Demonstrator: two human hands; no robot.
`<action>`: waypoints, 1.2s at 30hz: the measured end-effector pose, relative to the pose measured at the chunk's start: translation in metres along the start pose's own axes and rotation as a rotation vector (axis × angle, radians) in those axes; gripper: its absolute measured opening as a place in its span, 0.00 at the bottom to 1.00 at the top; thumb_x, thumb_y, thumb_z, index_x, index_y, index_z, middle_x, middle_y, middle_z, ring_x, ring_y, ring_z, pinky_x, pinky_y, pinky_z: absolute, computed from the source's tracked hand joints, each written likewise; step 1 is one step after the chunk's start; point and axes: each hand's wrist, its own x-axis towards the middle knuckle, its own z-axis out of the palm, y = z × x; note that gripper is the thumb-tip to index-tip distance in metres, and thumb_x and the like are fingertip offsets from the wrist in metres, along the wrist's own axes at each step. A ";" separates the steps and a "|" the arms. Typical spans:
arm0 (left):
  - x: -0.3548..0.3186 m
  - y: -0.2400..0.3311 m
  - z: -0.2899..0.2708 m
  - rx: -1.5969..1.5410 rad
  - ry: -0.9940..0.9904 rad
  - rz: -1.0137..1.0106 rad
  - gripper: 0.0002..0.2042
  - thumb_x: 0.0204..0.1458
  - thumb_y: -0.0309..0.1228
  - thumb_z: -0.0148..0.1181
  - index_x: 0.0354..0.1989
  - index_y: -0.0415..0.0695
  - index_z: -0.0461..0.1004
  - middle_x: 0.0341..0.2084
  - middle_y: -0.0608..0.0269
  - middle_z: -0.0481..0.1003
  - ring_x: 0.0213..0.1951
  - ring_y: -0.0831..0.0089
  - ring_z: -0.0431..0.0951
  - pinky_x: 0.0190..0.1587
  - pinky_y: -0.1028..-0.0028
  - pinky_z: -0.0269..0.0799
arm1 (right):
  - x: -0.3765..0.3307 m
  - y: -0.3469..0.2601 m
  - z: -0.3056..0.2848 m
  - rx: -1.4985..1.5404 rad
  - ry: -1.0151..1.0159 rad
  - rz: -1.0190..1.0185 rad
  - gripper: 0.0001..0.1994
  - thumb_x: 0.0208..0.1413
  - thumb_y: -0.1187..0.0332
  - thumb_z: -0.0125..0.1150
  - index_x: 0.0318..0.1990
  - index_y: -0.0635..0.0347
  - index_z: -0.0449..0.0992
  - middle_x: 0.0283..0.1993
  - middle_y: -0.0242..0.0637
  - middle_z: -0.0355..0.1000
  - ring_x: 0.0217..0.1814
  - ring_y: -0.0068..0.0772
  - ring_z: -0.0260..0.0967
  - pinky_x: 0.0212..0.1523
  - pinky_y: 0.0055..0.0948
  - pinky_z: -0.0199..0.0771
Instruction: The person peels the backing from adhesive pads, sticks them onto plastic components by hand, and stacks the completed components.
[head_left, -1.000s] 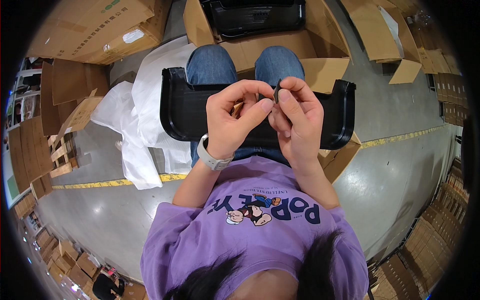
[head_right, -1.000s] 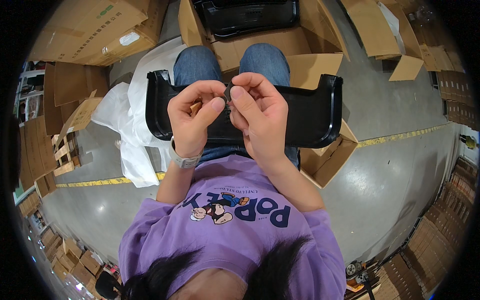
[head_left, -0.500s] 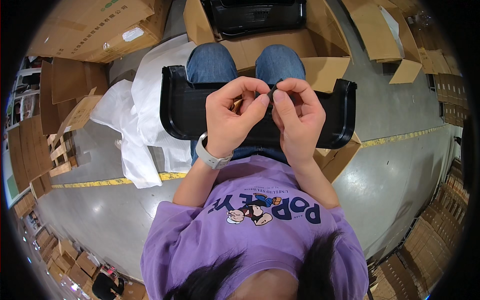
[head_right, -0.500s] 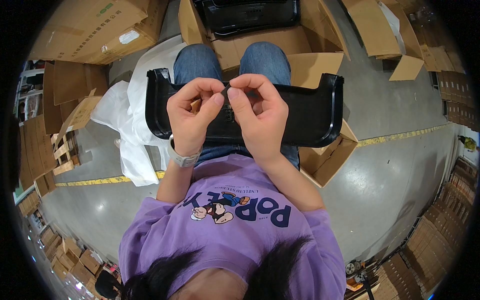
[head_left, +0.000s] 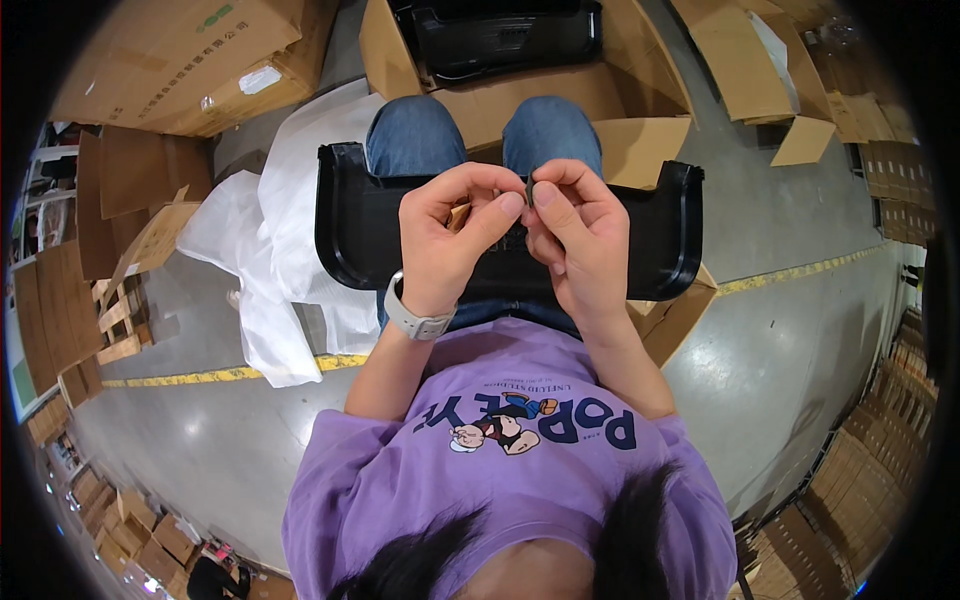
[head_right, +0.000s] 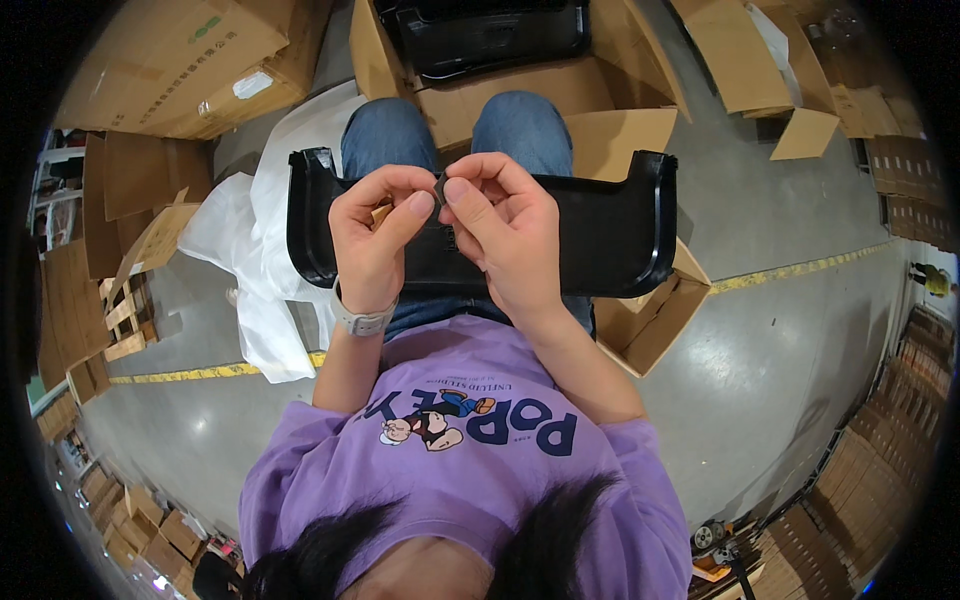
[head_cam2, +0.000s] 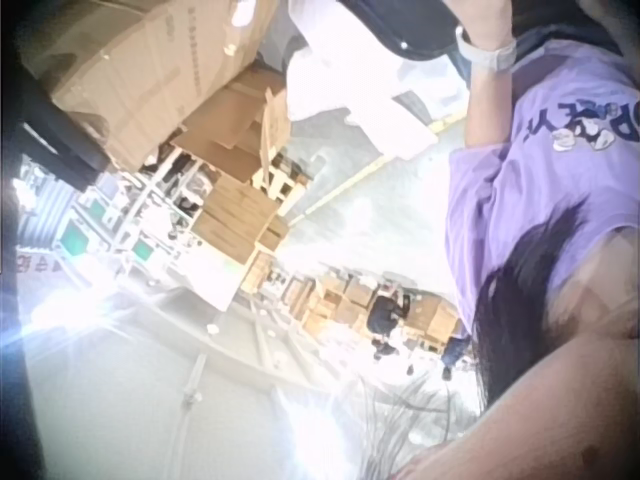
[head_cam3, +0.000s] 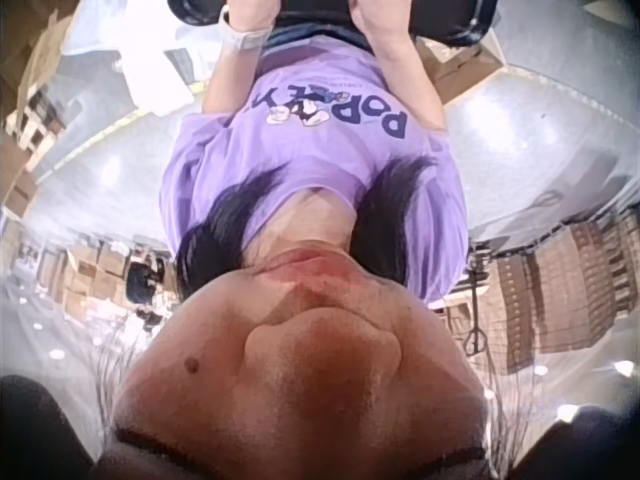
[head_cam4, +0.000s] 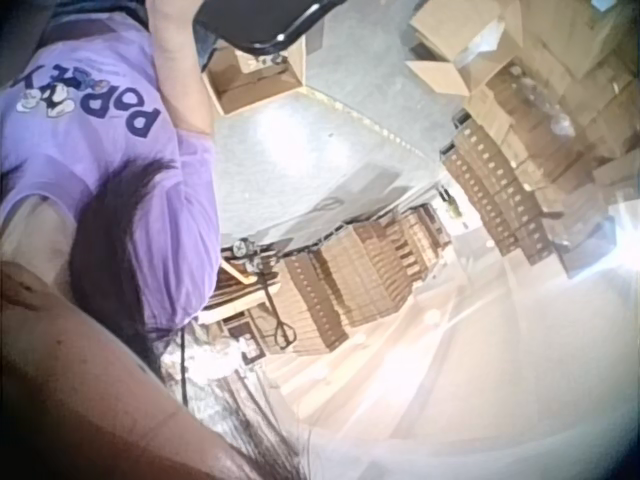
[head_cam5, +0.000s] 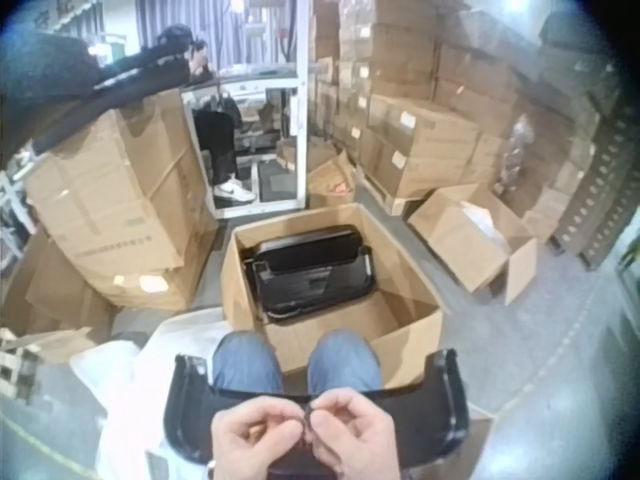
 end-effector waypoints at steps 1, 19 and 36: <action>0.000 0.000 -0.001 0.000 -0.001 0.001 0.05 0.50 0.22 0.60 0.35 0.36 0.75 0.21 0.73 0.72 0.23 0.91 0.64 0.25 0.88 0.55 | 0.000 0.001 0.001 0.010 0.017 0.009 0.09 0.57 0.72 0.58 0.42 0.67 0.70 0.31 0.34 0.70 0.20 0.11 0.61 0.15 0.10 0.52; 0.002 -0.007 -0.001 0.325 0.083 0.041 0.01 0.49 0.19 0.57 0.28 0.39 0.73 0.23 0.75 0.67 0.24 0.89 0.60 0.26 0.86 0.54 | 0.005 0.007 -0.002 -0.518 0.037 -0.226 0.05 0.55 0.73 0.58 0.37 0.64 0.73 0.32 0.30 0.72 0.35 0.14 0.69 0.34 0.17 0.70; 0.009 -0.021 -0.009 0.340 -0.042 0.110 0.04 0.48 0.18 0.55 0.24 0.39 0.67 0.21 0.72 0.61 0.23 0.86 0.56 0.25 0.84 0.48 | 0.010 -0.021 -0.020 -0.735 -0.145 -0.275 0.08 0.47 0.71 0.64 0.32 0.67 0.78 0.28 0.38 0.76 0.30 0.24 0.75 0.34 0.21 0.74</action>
